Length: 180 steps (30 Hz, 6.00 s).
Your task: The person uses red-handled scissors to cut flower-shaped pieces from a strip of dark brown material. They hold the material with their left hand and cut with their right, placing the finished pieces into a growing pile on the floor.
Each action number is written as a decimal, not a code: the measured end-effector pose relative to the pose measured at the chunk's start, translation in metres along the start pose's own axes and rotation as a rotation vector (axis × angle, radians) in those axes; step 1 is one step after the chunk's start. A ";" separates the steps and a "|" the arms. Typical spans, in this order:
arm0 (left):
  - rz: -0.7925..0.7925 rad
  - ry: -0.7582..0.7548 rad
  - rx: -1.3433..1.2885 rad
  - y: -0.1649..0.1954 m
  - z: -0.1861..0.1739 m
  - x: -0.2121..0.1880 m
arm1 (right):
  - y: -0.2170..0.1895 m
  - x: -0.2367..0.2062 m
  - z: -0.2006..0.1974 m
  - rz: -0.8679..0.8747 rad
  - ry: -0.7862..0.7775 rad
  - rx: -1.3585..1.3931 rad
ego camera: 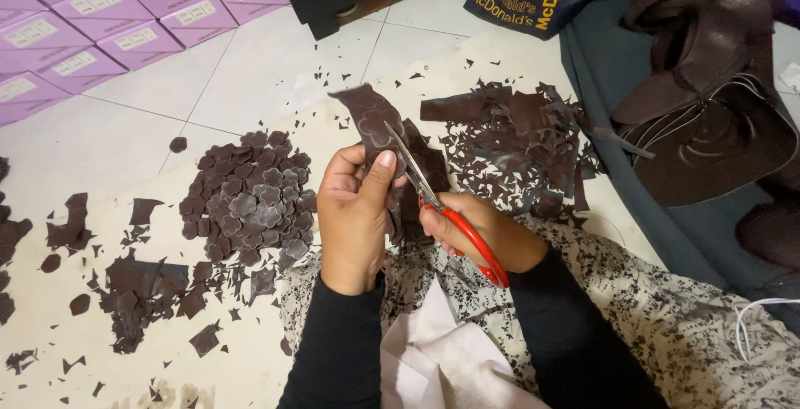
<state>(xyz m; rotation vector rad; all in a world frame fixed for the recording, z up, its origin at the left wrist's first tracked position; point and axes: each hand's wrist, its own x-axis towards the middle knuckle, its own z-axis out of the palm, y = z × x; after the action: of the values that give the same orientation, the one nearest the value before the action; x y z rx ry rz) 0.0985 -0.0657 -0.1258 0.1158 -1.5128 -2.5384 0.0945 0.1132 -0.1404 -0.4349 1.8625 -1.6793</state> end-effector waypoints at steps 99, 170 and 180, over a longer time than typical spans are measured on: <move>0.095 0.053 -0.027 0.001 0.014 -0.008 | 0.014 0.014 0.017 -0.356 0.229 -0.114; 0.217 0.009 0.309 0.021 0.006 -0.015 | 0.007 0.009 0.011 -0.296 0.099 -0.080; 0.184 0.012 0.329 0.029 0.006 -0.014 | 0.013 0.010 0.006 -0.237 0.050 0.006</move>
<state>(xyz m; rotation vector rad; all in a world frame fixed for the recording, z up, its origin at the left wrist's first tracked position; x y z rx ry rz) 0.1142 -0.0712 -0.0982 0.0331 -1.8324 -2.1294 0.0926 0.1042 -0.1550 -0.6375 1.9027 -1.8641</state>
